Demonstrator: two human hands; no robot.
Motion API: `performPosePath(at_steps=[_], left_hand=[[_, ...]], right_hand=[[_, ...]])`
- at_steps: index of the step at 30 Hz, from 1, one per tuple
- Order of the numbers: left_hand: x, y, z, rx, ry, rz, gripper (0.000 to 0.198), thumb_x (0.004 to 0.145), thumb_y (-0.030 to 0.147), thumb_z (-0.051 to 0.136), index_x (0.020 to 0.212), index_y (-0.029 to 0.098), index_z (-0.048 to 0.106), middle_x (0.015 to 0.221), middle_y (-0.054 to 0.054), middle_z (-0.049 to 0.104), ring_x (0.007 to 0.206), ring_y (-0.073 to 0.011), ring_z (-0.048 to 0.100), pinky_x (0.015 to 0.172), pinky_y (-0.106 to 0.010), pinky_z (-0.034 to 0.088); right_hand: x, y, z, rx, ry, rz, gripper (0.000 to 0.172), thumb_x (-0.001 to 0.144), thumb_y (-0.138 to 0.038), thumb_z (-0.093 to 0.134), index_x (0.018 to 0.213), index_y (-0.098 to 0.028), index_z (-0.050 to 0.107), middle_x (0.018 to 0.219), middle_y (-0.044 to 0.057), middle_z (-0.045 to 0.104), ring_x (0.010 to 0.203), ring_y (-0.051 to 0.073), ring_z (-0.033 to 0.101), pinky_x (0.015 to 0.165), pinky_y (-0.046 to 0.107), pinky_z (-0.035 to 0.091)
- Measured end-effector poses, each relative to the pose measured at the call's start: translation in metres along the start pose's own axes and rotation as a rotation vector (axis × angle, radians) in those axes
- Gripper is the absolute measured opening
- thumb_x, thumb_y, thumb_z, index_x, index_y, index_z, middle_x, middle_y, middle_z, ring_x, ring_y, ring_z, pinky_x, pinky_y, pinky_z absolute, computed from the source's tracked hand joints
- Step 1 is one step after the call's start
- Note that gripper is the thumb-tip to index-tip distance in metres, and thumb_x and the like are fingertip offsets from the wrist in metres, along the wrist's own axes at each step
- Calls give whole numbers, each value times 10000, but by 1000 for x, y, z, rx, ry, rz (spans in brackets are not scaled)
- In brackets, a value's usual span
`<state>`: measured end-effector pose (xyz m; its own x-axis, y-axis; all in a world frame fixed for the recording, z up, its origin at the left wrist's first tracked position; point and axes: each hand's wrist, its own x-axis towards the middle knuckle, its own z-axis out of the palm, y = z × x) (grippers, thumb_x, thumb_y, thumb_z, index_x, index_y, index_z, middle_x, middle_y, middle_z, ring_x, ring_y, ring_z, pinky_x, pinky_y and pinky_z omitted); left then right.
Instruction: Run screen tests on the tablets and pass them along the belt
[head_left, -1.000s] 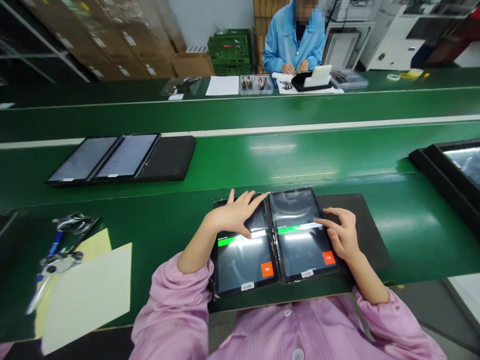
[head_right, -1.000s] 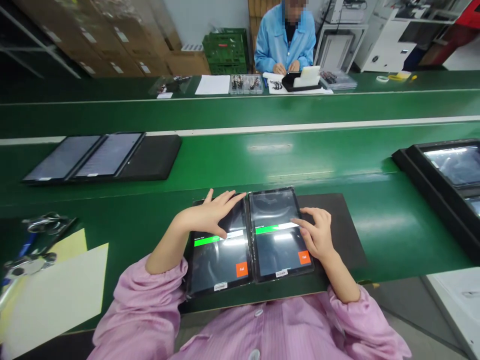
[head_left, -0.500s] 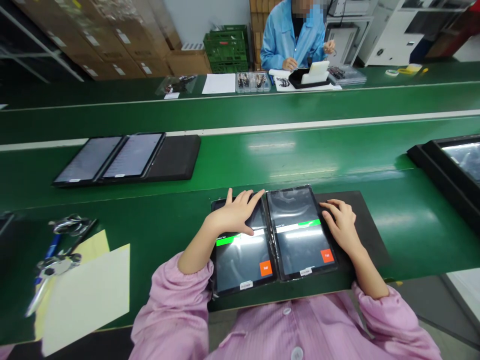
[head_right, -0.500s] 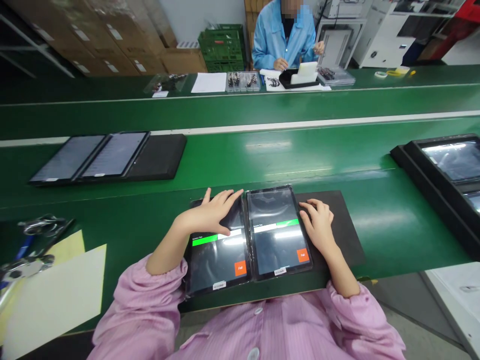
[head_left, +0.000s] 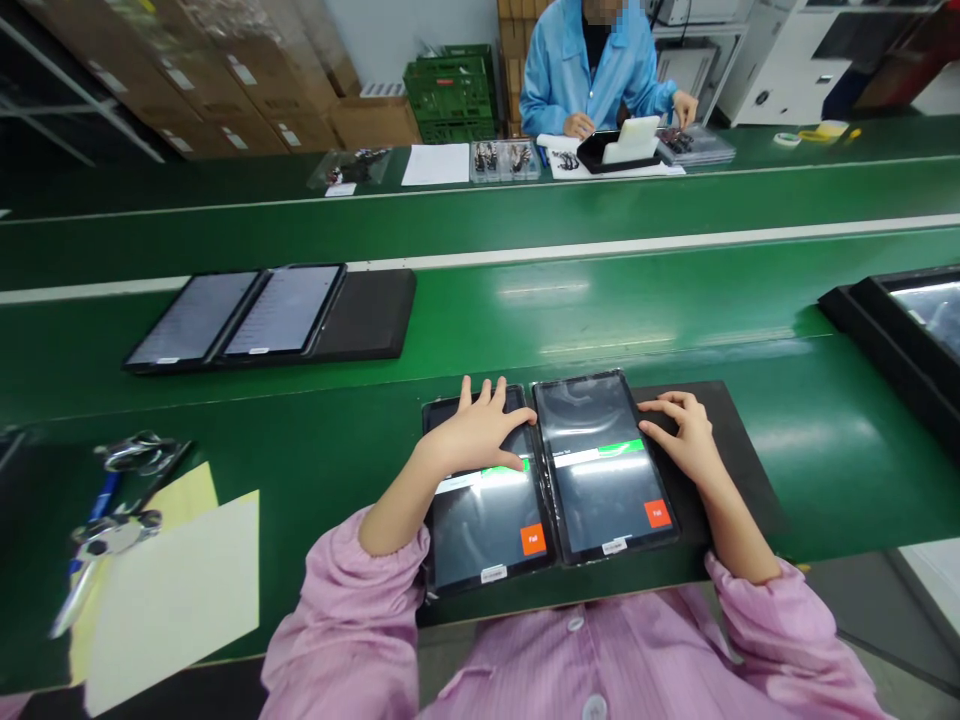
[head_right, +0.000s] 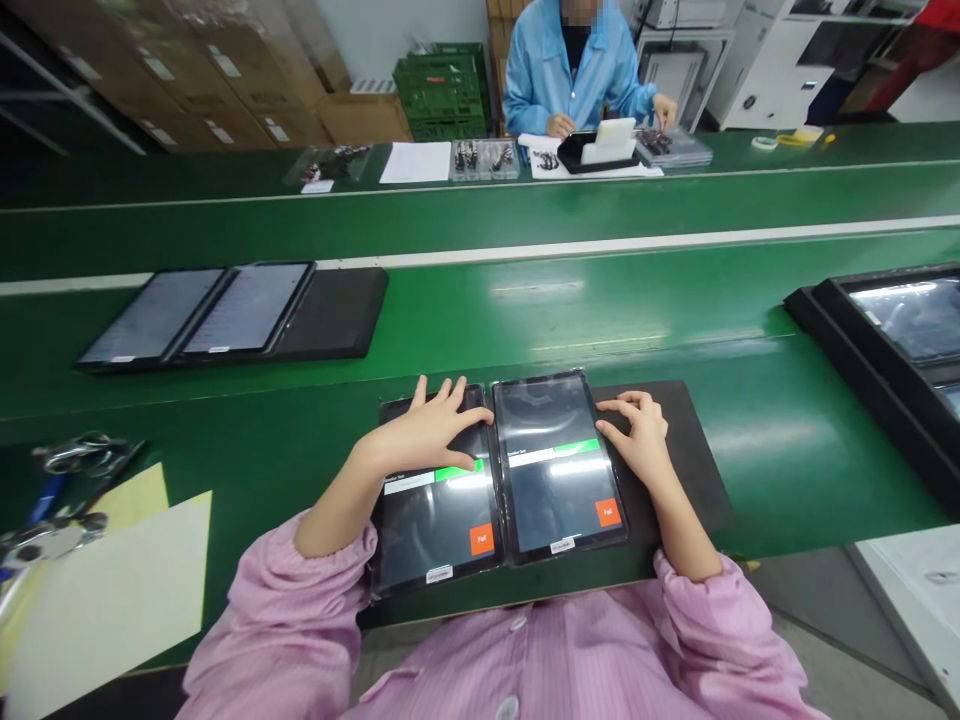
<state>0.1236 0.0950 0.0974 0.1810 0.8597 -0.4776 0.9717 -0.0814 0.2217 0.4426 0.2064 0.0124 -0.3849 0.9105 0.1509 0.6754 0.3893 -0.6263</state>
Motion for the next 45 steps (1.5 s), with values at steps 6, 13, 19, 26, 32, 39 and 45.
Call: performPosePath(at_steps=[6,13,19,26,32,39,45], left_hand=[[4,-4,-3,-17,32,35,515,870,558,654,1316,311,581,1636,-168,249,1475,-465,242,1156,-715,32],[3,-1,-2,58,73,-44,584,910,36,291,1352,303,563,1599,-137,350,1454,-380,346,1156,-714,104],[5,6,-7,45,82,-64,598,873,33,302,1318,298,599,1543,-126,443,1407,-390,414,1128,-746,148],[6,2,-5,22,95,-50,586,871,52,314,1313,300,607,1554,-124,428,1389,-383,436,1128,-701,231],[2,4,-4,89,63,-49,454,959,166,366,1357,279,551,1566,-173,387,1426,-435,361,1116,-706,237],[1,-4,-1,37,12,2,685,844,-26,332,1386,349,521,1636,-101,277,1491,-405,241,1134,-726,175],[2,5,-7,56,-19,-30,730,824,-67,298,1373,349,541,1632,-110,282,1492,-411,230,1141,-715,188]], right_hand=[[4,4,-2,-19,-47,18,277,856,-529,634,1014,-343,763,1091,93,555,1084,352,518,933,556,406],[4,-2,-5,-63,-129,59,357,835,-428,625,1184,-392,696,1152,93,517,1110,361,474,943,582,387],[7,-2,-6,-70,-140,50,328,843,-428,637,1163,-394,701,1134,87,511,1112,361,483,951,589,389],[8,-2,-5,-41,-126,55,340,829,-432,654,1165,-409,701,1136,83,513,1100,360,483,949,586,391],[7,-4,-5,-50,-136,66,339,830,-422,640,1162,-396,704,1143,88,511,1114,364,469,955,587,379],[6,-3,-5,-65,-132,62,337,836,-419,632,1165,-386,697,1150,86,512,1128,363,472,962,586,377],[6,-4,-7,-96,-152,74,342,855,-426,613,1186,-380,687,1171,88,512,1138,359,469,967,568,374]])
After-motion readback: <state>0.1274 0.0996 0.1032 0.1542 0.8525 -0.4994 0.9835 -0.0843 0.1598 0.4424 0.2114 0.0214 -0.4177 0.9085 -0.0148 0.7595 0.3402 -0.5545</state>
